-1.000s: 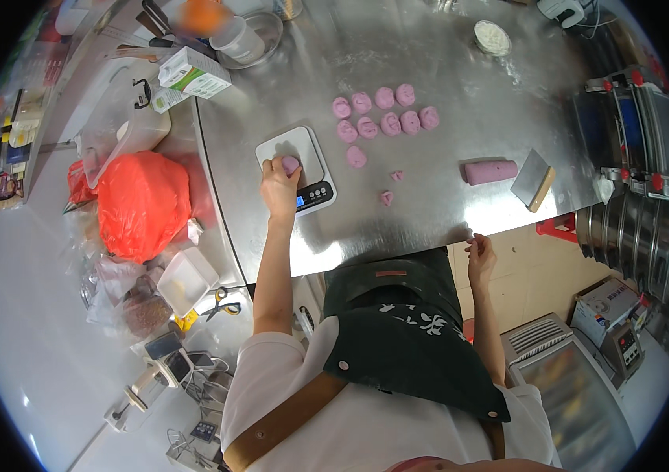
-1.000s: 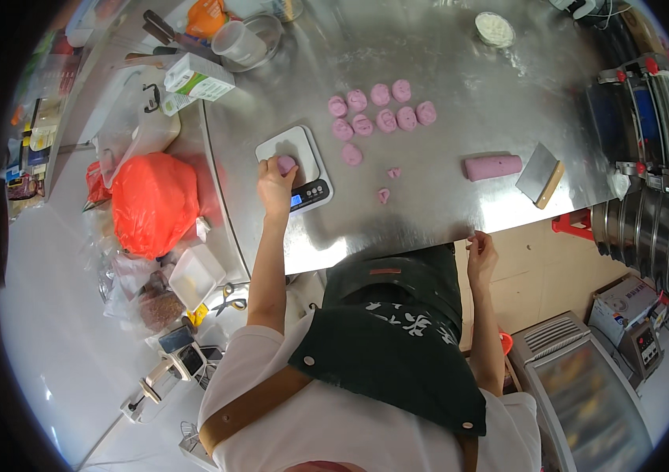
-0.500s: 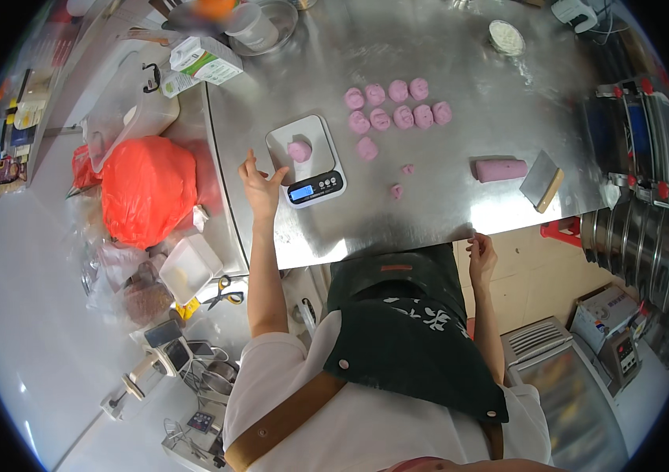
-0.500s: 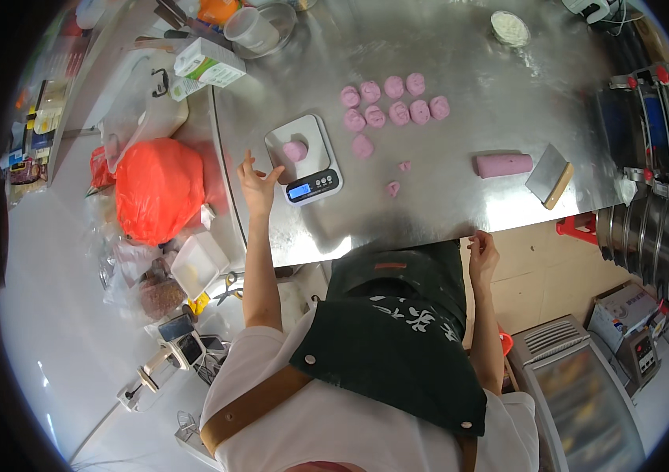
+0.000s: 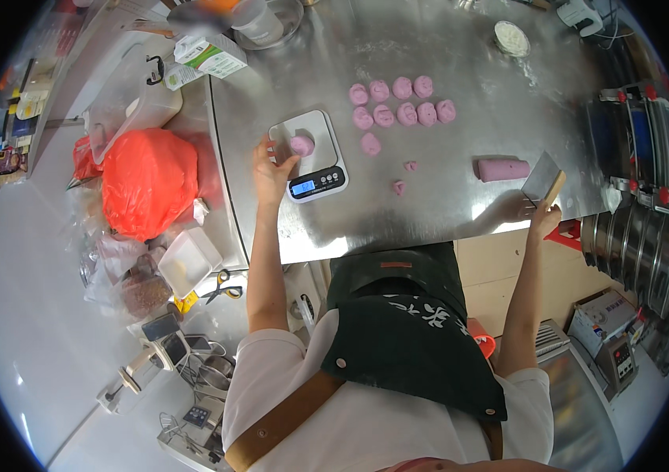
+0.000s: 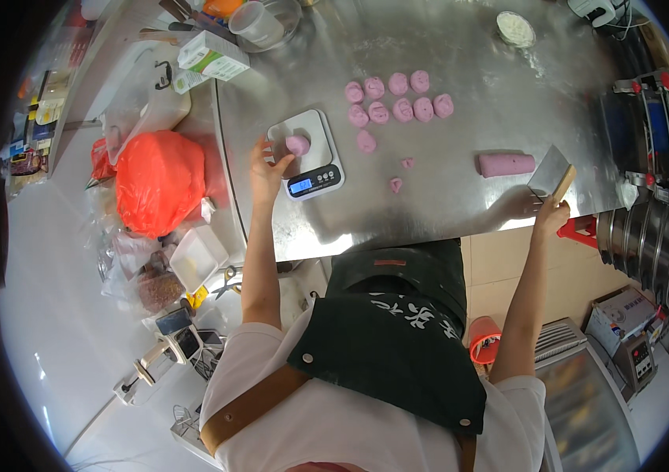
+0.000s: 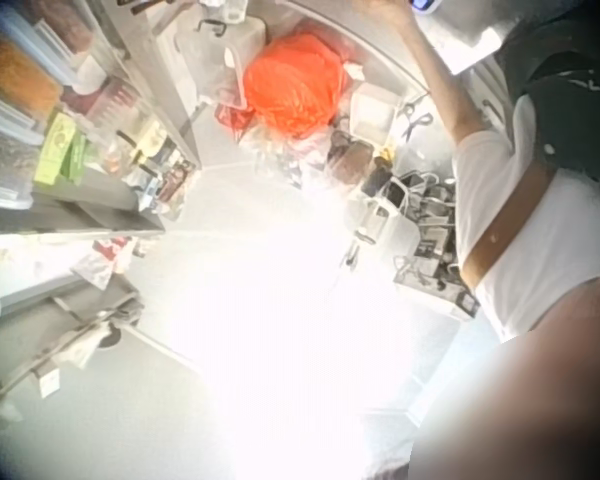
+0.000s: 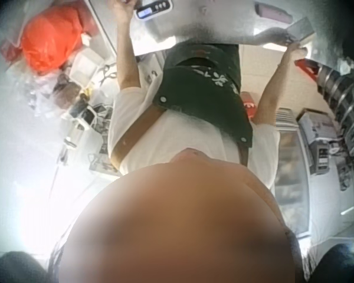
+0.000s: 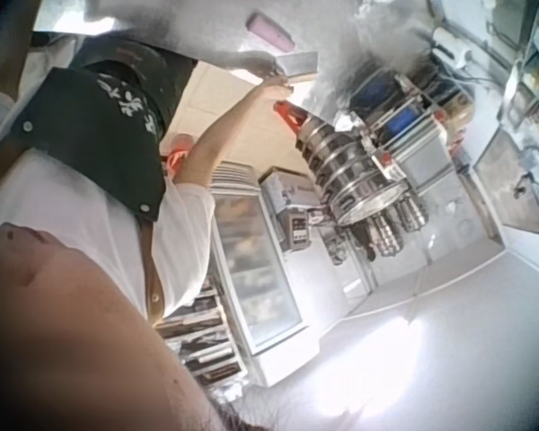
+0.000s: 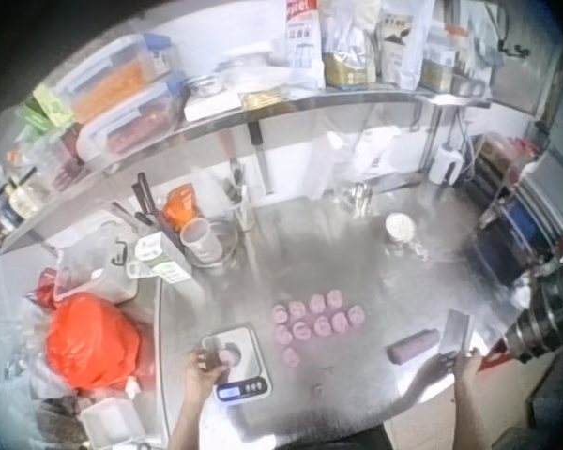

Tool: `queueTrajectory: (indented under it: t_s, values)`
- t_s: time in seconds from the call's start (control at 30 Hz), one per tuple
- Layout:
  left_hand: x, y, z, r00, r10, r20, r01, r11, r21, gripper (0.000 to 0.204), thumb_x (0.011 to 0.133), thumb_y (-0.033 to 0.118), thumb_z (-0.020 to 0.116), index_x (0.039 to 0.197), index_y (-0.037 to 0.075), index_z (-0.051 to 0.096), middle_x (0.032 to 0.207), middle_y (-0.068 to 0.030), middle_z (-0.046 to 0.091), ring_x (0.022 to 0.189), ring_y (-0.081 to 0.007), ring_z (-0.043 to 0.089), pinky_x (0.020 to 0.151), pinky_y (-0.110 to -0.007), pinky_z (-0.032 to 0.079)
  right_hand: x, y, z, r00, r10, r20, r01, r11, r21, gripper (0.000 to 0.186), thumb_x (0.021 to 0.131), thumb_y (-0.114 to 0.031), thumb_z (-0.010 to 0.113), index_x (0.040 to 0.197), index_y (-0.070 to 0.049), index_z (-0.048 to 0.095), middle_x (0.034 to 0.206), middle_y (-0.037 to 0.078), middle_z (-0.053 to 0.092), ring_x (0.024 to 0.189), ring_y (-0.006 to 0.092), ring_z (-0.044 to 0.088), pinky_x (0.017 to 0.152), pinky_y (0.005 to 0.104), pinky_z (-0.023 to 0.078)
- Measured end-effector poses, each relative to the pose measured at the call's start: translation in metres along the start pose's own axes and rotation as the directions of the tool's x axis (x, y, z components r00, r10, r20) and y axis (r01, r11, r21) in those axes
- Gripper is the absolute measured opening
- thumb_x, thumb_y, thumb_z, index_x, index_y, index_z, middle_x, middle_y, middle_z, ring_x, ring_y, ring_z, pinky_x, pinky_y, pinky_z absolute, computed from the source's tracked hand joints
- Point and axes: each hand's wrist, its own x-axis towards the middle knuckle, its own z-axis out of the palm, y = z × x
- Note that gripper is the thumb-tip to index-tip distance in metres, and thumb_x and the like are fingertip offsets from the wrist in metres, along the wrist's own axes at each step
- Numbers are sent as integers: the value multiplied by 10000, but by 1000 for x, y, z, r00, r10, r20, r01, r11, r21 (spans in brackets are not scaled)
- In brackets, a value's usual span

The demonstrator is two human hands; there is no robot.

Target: Cutting and weighing dough portions, then placing finished buns into a commercial steamer.

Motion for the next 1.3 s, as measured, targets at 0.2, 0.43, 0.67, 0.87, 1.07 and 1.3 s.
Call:
queueTrajectory:
  t_s: [0.2, 0.43, 0.67, 0.87, 1.07, 1.3]
  values:
    - [-16, 18, 21, 979, 173, -112, -157, 978, 137, 537, 712, 88, 776, 1186, 3, 539, 1021, -103, 592, 888, -239, 581, 656, -323, 500, 40, -30, 7, 973, 174, 149, -151, 976, -155, 665, 769, -498, 686, 1099, 70, 583, 1088, 262, 601, 1053, 400, 570, 909, 462, 459]
    - [-72, 89, 142, 944, 212, 252, -190, 976, -108, 168, 748, 76, 701, 901, 41, 641, 875, -100, 586, 755, -275, 606, 691, -368, 501, 51, -32, 18, 949, 263, 175, -242, 961, -133, 502, 738, -395, 733, 1026, -3, 608, 1004, 228, 653, 949, 370, 646, 825, 453, 514]
    - [-82, 99, 185, 924, 305, 231, -296, 952, -73, 196, 709, 54, 693, 892, 51, 625, 877, -102, 583, 788, -302, 598, 714, -393, 495, 44, -25, 10, 974, 214, 81, -190, 953, -235, 542, 779, -444, 677, 1075, 0, 580, 1046, 240, 612, 940, 389, 636, 793, 476, 525]
    - [-57, 89, 107, 993, 23, -114, -31, 997, -72, 103, 748, 57, 676, 839, 69, 630, 834, -94, 604, 754, -285, 579, 688, -393, 474, 46, -9, 8, 953, 296, 66, -268, 925, -270, 388, 851, -357, 605, 1021, -9, 598, 1033, 244, 606, 931, 379, 630, 783, 488, 516]
    - [-15, 42, 36, 927, 179, -329, -72, 947, 314, 92, 746, 64, 704, 831, 66, 669, 810, -49, 624, 794, -250, 557, 665, -368, 483, 49, 1, 14, 978, 183, 100, -164, 971, -176, 488, 822, -409, 640, 996, 46, 602, 962, 243, 644, 888, 382, 643, 789, 453, 510]
    - [-10, 22, 18, 940, 140, -310, -74, 974, 216, 281, 780, 23, 678, 1056, 52, 631, 1087, -118, 540, 852, -249, 553, 643, -328, 505, 56, 14, 19, 971, 194, 139, -174, 975, -140, 454, 786, -385, 683, 995, 14, 631, 937, 220, 669, 855, 358, 664, 767, 446, 524]
